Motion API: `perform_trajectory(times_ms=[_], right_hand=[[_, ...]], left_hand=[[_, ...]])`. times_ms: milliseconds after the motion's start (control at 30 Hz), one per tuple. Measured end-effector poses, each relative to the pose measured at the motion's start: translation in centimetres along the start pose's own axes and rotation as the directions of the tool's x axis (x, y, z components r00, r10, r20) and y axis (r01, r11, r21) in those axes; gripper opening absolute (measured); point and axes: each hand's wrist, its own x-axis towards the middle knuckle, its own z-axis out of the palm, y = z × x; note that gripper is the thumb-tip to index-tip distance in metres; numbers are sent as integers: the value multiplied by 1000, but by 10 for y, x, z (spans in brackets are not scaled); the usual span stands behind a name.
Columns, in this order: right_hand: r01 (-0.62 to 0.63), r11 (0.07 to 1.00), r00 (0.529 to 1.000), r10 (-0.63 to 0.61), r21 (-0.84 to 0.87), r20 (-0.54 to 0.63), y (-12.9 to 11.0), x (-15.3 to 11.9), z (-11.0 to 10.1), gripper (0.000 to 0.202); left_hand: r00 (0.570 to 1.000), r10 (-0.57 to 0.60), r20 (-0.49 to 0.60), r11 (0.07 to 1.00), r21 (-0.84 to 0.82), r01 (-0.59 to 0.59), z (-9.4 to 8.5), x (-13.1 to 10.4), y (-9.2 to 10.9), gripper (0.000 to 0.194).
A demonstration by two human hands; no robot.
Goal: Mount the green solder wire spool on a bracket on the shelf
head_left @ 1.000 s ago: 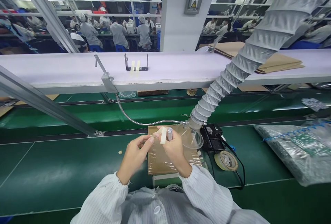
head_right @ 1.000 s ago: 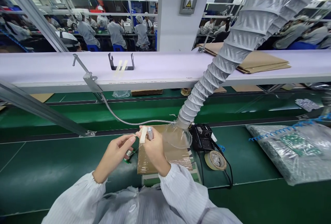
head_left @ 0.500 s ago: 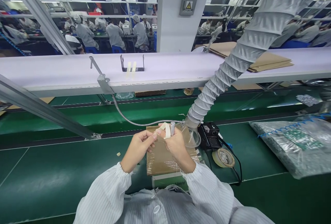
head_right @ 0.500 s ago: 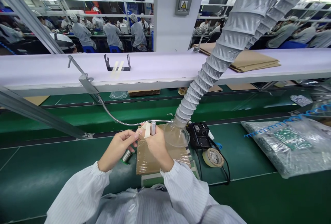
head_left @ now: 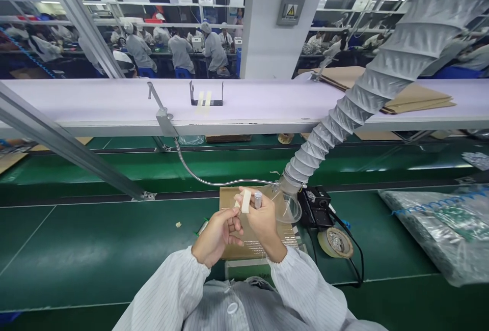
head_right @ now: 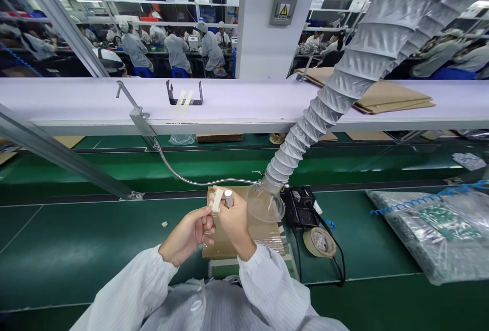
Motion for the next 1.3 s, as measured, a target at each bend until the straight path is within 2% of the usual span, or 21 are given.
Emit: perform_trajectory(times_ms=[67,133,167,200,267,333,433,533,633,733,833,933,1033,1100,1167,1233,1300], right_hand=[[21,999,997,-19,25,-71,-5,11,-7,35],[66,995,987,-54,72,-151,-16,24,-17,42],[85,992,985,-69,95,-158,-22,30,-22,45],[93,989,988,-78,112,-133,-28,35,-26,48],[72,990,997,-69,124,-32,-36,39,-30,50],[41,992,998,-47,122,44,-37,37,-27,49],[27,998,997,-31,61,74,-31,30,-17,46],[62,998,994,-63,5,87,-27,27,-9,42],[105,993,990,-100,-46,104,-30,27,-11,34],[260,943,963,-237,-206,127,-40,27,-15,23],[407,837,912,-390,-364,124,-52,26,-13,27],[449,790,887,-449,-416,105,-62,32,-8,34],[476,747,863,-497,-464,85,-73,44,-5,26],[449,783,882,-466,-431,72,-81,53,-6,30],[414,844,909,-402,-341,109,-90,61,-6,33],[404,872,913,-369,-275,174,-100,68,-6,32],[413,864,907,-360,-287,220,-109,74,-5,34]], left_hand=[[994,-105,24,994,25,104,-6,-4,-12,26],[976,-215,38,966,154,207,-12,-8,-24,28],[974,-227,25,946,243,214,-15,-9,-28,30],[981,-193,1,926,330,182,-17,-10,-29,33],[999,-5,-42,886,462,24,-17,-11,-21,38],[979,196,-53,834,535,-138,-13,-10,0,47],[931,365,-21,736,618,-275,-1,-7,33,48],[904,426,32,647,688,-330,8,-1,49,42],[890,448,79,597,715,-364,9,6,50,39],[890,428,157,546,740,-392,9,8,49,36],[893,407,191,541,738,-404,13,5,54,35],[891,425,157,555,732,-394,17,-1,63,37],[902,419,104,591,723,-358,16,-8,71,37],[908,410,85,620,704,-346,13,-12,74,37],[907,415,72,637,688,-346,8,-14,77,38],[905,422,61,651,674,-349,4,-15,79,39],[900,432,54,660,662,-356,2,-15,82,40]])
